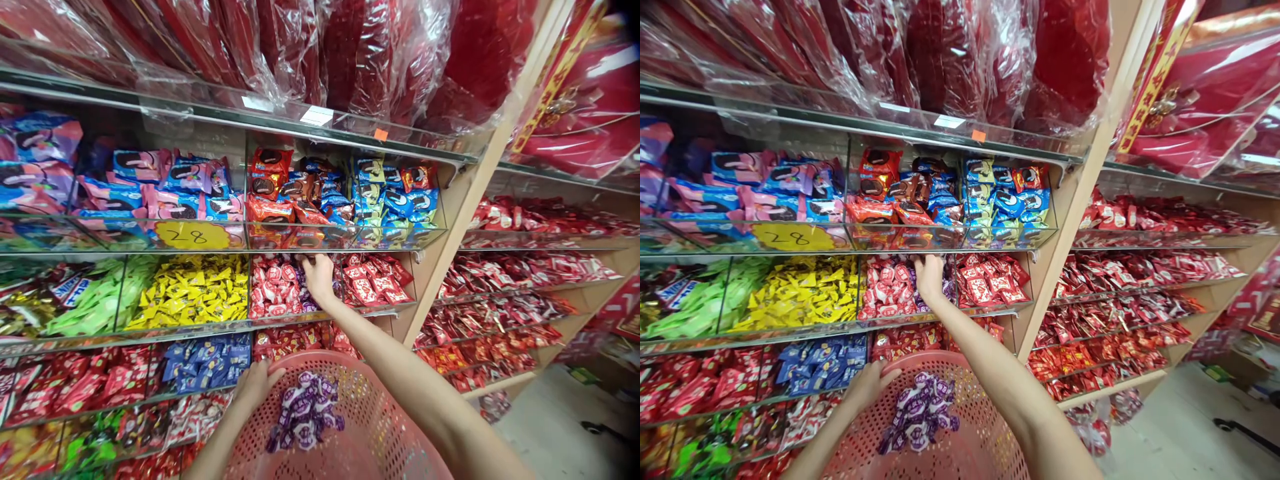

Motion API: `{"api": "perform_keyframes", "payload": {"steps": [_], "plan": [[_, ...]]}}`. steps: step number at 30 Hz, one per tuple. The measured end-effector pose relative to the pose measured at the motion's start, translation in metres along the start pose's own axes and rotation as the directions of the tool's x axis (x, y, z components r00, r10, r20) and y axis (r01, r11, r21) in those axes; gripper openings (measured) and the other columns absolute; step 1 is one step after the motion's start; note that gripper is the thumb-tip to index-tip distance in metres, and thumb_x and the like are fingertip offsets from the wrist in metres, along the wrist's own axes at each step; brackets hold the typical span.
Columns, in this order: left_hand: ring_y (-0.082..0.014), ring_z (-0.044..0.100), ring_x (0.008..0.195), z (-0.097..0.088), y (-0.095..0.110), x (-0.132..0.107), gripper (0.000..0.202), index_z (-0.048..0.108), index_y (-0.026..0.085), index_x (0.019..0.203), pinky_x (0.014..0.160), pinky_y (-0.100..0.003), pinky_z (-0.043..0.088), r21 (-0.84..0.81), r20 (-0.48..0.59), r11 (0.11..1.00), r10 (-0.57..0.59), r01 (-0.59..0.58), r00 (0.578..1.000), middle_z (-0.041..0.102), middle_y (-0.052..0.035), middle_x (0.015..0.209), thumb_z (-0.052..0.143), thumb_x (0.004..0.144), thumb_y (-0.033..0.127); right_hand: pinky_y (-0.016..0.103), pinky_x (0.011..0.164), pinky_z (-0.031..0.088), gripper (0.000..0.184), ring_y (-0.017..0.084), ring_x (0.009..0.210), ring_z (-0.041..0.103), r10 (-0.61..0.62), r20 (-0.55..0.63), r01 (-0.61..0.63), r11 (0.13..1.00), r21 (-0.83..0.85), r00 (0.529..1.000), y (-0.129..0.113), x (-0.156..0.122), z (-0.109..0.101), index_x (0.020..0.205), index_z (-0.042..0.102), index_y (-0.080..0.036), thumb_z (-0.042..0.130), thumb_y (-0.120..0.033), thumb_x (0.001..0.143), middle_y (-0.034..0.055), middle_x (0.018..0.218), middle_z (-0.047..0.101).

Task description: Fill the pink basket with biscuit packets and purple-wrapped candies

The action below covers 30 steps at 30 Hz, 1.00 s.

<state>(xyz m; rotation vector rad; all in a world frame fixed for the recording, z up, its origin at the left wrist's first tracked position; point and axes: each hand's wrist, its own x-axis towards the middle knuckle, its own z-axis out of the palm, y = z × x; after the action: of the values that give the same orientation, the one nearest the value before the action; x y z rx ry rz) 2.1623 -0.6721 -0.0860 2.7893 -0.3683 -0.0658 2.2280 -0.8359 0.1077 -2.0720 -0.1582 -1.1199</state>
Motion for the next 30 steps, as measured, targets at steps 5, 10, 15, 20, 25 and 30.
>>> {"api": "perform_keyframes", "payload": {"steps": [5,10,15,20,25,30], "plan": [[-0.0295,0.061,0.091,0.003,-0.002,0.000,0.054,0.056,0.020,0.100,0.069,-0.033,0.043,0.015,-0.009,1.000,-0.011,0.011,1.000,0.066,-0.0152,0.094,0.025,0.081,0.060,0.027,0.069,0.047,0.014,0.013,0.071,0.056,-0.001,-0.033,0.007,0.983,0.185,0.999,-0.006,-0.025,-0.023,0.080,0.055,-0.017,0.046,-0.028,0.081,0.0054,0.084,0.058],[-0.0286,0.062,0.089,0.002,-0.002,0.001,0.051,0.057,0.020,0.098,0.068,-0.032,0.043,0.026,-0.003,1.000,-0.003,0.003,1.000,0.067,-0.0134,0.091,0.029,0.082,0.059,0.028,0.076,0.048,0.014,0.014,0.089,0.056,0.023,-0.050,0.001,0.901,0.433,0.998,-0.015,-0.061,-0.053,0.086,0.055,-0.017,0.049,-0.029,0.081,0.0074,0.101,0.056],[-0.0248,0.062,0.087,-0.003,0.006,-0.002,0.050,0.060,0.020,0.090,0.067,-0.027,0.041,0.011,0.033,1.000,-0.024,0.024,0.999,0.067,-0.0109,0.090,0.031,0.080,0.060,0.033,0.078,0.049,0.017,0.016,0.089,0.058,0.198,0.077,-0.208,0.806,0.554,0.977,-0.016,-0.110,-0.083,0.089,0.055,-0.017,0.054,-0.030,0.078,0.0085,0.100,0.059],[-0.0255,0.062,0.089,-0.003,0.008,-0.003,0.054,0.060,0.019,0.091,0.068,-0.028,0.041,0.032,0.023,0.998,-0.051,0.050,0.998,0.066,-0.0124,0.092,0.031,0.079,0.064,0.029,0.067,0.050,0.015,0.014,0.073,0.059,0.260,0.508,-0.495,0.768,0.407,0.821,0.015,-0.161,-0.095,0.089,0.055,-0.019,0.053,-0.023,0.075,0.0042,0.088,0.064],[-0.0259,0.062,0.086,-0.002,0.007,-0.003,0.056,0.060,0.021,0.091,0.066,-0.028,0.041,0.024,0.040,0.999,-0.030,0.029,0.999,0.066,-0.0118,0.090,0.029,0.078,0.066,0.028,0.076,0.046,0.041,0.014,0.084,0.058,-0.017,0.846,-0.182,0.974,0.135,0.533,0.060,-0.182,-0.095,0.093,0.060,-0.022,0.038,-0.001,0.065,-0.0001,0.090,0.064],[-0.0260,0.062,0.085,-0.001,0.006,0.000,0.057,0.060,0.021,0.089,0.064,-0.028,0.041,0.033,0.034,0.999,-0.012,0.011,0.999,0.067,-0.0115,0.088,0.028,0.077,0.066,0.026,0.075,0.045,0.042,0.013,0.085,0.058,-0.178,0.911,0.168,0.978,0.123,0.372,0.072,-0.171,-0.085,0.093,0.060,-0.026,0.035,-0.002,0.069,-0.0016,0.091,0.064]]}}
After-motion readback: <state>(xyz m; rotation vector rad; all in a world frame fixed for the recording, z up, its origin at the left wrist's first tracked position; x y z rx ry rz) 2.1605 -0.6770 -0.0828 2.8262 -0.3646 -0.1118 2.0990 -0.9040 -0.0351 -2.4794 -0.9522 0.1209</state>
